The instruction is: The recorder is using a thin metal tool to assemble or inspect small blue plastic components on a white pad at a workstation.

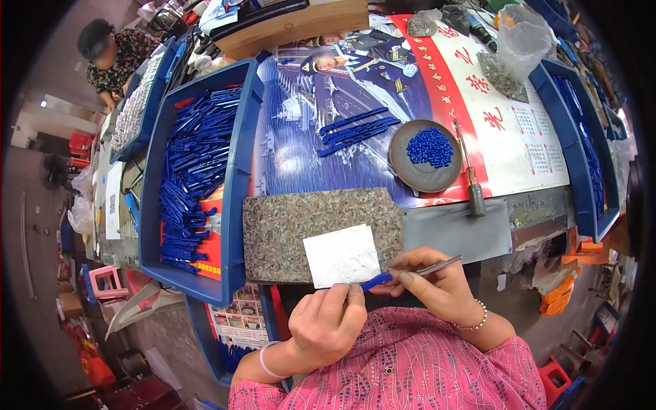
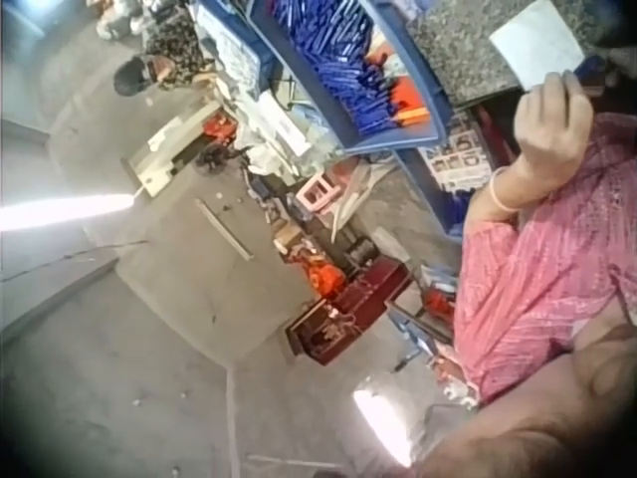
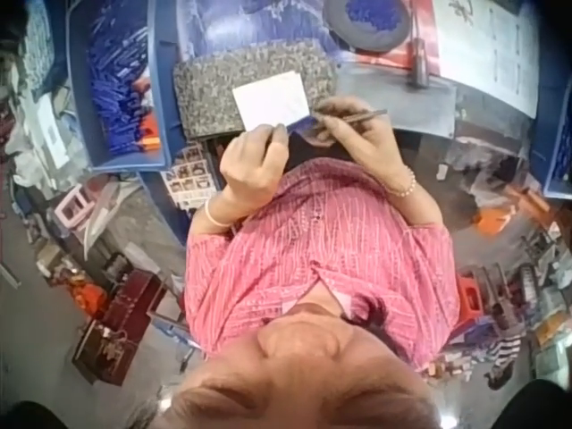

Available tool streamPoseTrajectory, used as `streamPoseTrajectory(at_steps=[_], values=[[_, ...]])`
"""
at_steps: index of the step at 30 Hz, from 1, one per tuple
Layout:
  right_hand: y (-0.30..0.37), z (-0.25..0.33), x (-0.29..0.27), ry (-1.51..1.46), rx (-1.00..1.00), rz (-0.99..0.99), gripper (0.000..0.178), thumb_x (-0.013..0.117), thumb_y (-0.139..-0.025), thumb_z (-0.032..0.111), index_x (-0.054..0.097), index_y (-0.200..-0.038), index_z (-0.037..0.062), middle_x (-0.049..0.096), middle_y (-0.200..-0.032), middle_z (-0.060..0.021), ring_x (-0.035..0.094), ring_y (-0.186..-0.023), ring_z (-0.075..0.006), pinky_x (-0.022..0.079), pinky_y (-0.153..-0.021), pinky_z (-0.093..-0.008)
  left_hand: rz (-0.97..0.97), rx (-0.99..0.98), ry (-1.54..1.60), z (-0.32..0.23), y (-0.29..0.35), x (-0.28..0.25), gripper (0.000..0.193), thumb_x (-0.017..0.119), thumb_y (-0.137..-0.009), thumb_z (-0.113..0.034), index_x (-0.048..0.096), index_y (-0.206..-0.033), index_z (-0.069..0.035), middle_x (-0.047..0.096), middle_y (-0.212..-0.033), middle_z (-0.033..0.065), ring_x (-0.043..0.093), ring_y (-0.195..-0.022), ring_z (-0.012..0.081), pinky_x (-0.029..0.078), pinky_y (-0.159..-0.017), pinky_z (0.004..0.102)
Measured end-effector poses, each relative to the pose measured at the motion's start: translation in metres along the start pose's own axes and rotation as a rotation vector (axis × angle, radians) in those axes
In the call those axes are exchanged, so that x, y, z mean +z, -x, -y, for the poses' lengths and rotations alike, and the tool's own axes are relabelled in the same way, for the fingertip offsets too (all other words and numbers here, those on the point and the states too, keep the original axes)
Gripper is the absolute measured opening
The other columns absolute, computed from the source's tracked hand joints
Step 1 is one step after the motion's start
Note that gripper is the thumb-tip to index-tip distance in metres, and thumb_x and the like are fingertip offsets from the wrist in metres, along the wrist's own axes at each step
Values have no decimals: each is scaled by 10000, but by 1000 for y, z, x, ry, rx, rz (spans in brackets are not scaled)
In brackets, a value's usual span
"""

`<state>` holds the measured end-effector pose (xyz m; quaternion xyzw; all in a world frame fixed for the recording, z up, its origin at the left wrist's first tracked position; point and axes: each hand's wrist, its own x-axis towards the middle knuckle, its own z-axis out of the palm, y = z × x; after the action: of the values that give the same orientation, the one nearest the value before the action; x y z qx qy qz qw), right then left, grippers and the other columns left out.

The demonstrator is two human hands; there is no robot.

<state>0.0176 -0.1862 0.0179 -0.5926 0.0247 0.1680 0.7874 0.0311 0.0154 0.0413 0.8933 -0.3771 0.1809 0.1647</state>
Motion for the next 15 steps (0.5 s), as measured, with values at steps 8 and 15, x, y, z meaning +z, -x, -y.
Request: streamPoseTrajectory(at_steps=[8, 15], values=[[1, -8, -1, -103, 20, -9, 188, 559, -863, 53, 561, -1017, -54, 630, -890, -96, 628, -774, -124, 514, -655, -225, 25, 17, -32, -7, -3, -1, 228, 606, -654, -65, 592, -874, -6, 555, -794, 90, 537, -567, 158, 411, -474, 255], [3, -9, -2, -96, 36, -31, 164, 568, -856, 52, 583, -990, -41, 637, -837, -81, 615, -712, -99, 501, -617, -209, 144, -194, 214, -14, -4, 0, 251, 676, -688, -13, 622, -932, 12, 571, -761, 110, 581, -595, 230, 452, -488, 310]])
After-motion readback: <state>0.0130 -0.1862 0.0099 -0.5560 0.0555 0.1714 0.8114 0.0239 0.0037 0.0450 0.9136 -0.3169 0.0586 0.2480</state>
